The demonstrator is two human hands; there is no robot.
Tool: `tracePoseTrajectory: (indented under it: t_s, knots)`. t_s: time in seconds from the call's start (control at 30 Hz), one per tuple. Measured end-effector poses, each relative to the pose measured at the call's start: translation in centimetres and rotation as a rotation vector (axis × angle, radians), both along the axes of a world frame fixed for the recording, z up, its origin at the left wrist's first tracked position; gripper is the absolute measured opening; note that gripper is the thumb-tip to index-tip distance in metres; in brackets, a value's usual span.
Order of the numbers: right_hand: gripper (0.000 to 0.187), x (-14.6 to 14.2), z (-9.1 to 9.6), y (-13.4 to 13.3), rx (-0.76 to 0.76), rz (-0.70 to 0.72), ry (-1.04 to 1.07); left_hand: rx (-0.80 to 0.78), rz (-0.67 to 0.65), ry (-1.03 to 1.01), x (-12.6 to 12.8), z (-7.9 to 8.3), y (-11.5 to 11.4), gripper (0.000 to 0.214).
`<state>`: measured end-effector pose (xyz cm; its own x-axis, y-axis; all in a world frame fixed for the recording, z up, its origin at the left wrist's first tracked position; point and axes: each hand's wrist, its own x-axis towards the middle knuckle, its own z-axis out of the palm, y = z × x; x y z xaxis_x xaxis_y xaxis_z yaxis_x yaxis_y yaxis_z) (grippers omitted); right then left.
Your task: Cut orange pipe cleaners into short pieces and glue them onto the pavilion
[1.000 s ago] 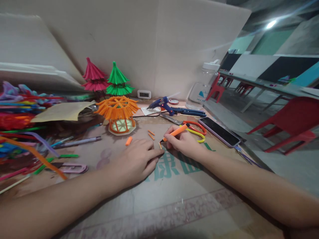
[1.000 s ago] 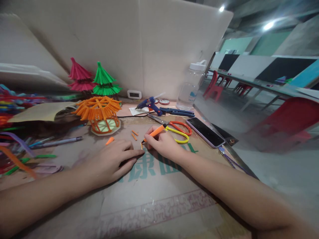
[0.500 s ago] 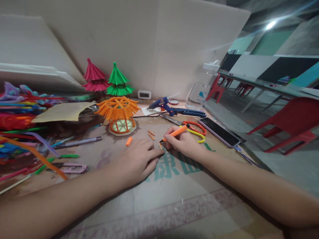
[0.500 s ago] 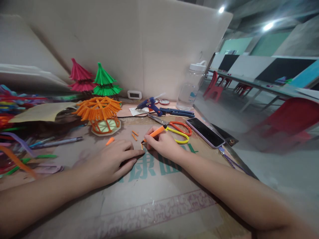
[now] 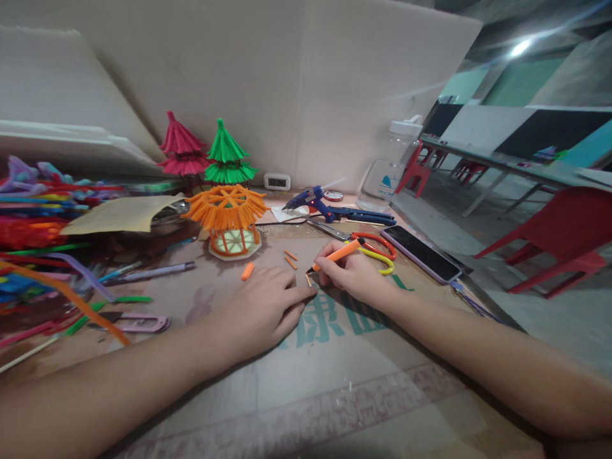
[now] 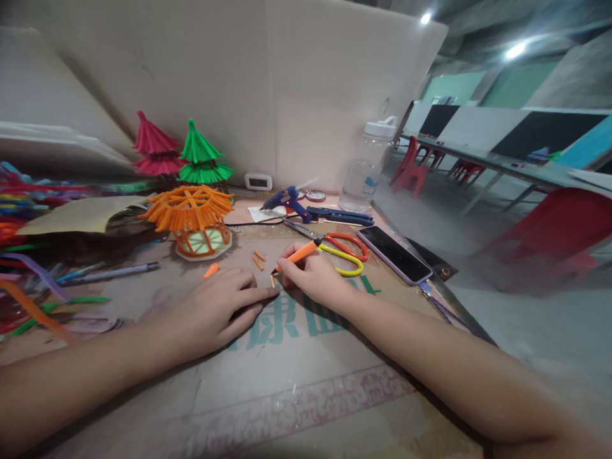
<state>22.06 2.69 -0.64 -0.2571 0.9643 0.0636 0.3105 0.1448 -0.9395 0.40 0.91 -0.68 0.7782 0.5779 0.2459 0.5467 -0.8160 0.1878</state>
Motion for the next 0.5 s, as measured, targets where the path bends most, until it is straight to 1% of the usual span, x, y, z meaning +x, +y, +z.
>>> tracePoseTrajectory:
  t_s: [0.27,0.5]
  knots:
    - [0.017,0.01,-0.16,0.06,-0.009,-0.012,-0.001,0.000,0.009,0.009,-0.15,-0.29,0.07,0.034]
    - [0.014,0.10,0.06,-0.08,-0.043,0.027,-0.007,-0.002,0.008,0.021,-0.13,-0.28,0.08,0.035]
